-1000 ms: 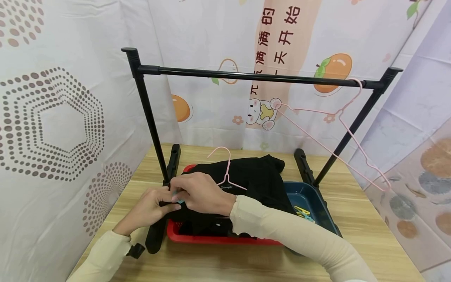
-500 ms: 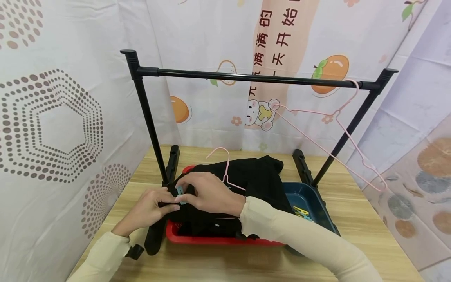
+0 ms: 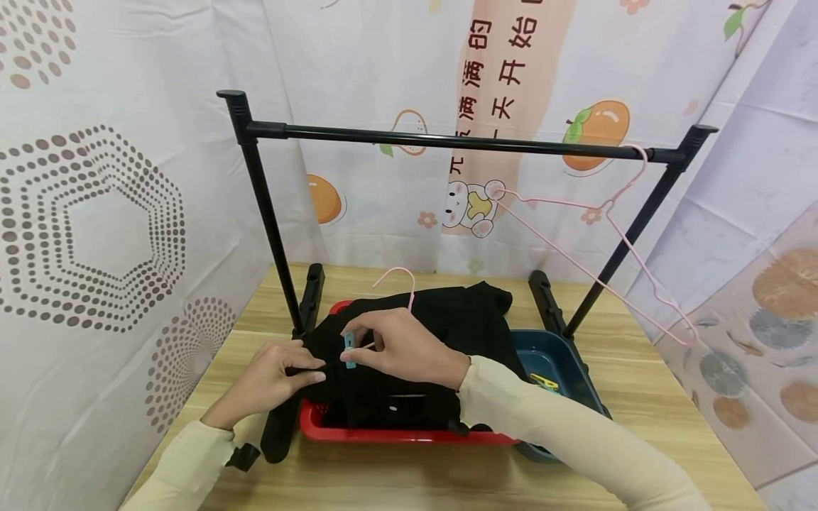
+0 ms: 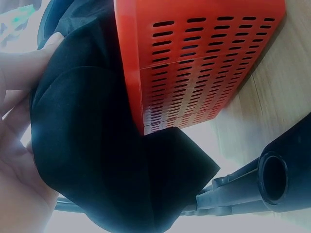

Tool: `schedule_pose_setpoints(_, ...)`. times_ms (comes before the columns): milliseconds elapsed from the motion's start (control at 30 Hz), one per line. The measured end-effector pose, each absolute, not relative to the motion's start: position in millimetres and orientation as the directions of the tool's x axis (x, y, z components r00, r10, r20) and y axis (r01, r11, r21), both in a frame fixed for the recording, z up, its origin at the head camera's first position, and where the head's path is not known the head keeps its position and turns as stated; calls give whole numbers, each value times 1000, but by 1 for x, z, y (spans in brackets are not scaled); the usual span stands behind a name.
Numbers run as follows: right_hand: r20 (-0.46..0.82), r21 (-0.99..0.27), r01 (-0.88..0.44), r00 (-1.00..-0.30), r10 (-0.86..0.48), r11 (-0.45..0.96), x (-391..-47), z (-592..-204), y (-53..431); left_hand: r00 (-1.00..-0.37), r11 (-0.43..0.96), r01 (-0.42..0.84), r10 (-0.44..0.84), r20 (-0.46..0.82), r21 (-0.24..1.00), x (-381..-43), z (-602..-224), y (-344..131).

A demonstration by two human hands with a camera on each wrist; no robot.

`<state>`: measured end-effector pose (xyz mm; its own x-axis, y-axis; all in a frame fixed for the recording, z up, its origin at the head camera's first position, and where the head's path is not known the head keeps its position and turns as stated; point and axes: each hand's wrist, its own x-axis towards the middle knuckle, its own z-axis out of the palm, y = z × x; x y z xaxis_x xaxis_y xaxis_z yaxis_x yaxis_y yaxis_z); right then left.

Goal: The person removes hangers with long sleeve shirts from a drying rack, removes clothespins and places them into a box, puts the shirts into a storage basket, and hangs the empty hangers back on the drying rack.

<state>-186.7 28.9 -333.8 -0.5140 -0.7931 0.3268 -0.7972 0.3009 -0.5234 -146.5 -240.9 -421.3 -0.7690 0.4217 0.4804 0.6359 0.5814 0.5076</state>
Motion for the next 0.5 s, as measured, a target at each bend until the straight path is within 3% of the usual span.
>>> schedule_pose_setpoints(500, 355, -557, -761, -581, -732, 333, -191, -338, 61, -777, 594, 625, 412, 476, 506, -147, -423, -241)
